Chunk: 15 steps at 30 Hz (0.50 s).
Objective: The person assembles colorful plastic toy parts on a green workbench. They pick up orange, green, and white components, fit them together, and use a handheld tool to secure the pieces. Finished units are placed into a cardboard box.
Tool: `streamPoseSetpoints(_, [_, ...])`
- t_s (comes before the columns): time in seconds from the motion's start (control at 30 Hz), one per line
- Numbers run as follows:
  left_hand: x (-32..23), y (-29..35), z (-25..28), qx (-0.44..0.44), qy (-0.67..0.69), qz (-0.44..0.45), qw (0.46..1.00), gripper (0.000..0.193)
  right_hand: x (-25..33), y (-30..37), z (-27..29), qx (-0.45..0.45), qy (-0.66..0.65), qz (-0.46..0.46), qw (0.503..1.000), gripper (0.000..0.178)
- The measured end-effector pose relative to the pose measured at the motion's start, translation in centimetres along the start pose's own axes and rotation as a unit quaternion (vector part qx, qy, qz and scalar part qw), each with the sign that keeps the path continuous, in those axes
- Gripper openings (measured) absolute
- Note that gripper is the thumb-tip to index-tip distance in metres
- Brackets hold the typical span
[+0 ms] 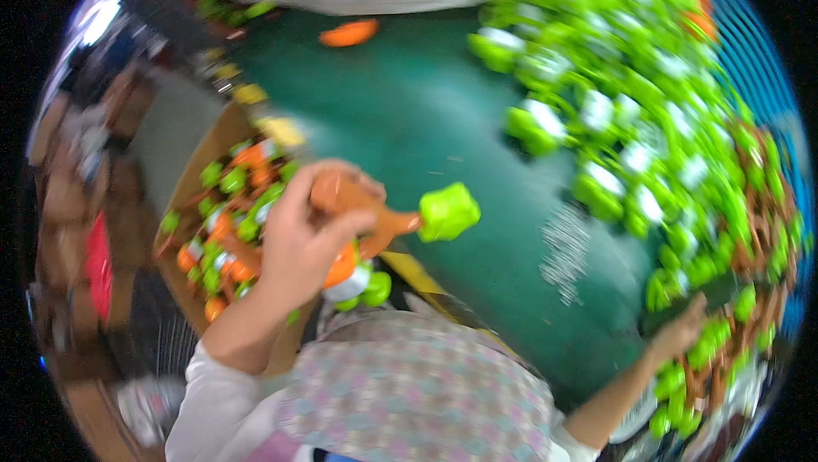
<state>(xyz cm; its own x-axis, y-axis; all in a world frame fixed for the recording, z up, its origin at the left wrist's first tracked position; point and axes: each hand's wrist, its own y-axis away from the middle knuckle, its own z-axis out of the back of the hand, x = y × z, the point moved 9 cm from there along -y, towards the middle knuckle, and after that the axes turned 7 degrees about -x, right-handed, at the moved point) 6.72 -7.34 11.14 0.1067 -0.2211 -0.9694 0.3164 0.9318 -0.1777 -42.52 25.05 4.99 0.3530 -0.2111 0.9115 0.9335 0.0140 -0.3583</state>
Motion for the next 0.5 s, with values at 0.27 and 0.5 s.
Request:
streamPoseSetpoints(0.27, [18.1,7.8,29.9,-0.494,0.145,0.112,0.85,0.027,13.8,4.4,-1.5,-0.15,0.112,0.497,0.847,0.041])
streamPoseSetpoints(0.5, [30.1,21.9,49.4,-0.786,0.369,-0.035,0.495,0.05,18.5,8.1,-7.0,-0.044,0.081,0.543,0.834,0.036])
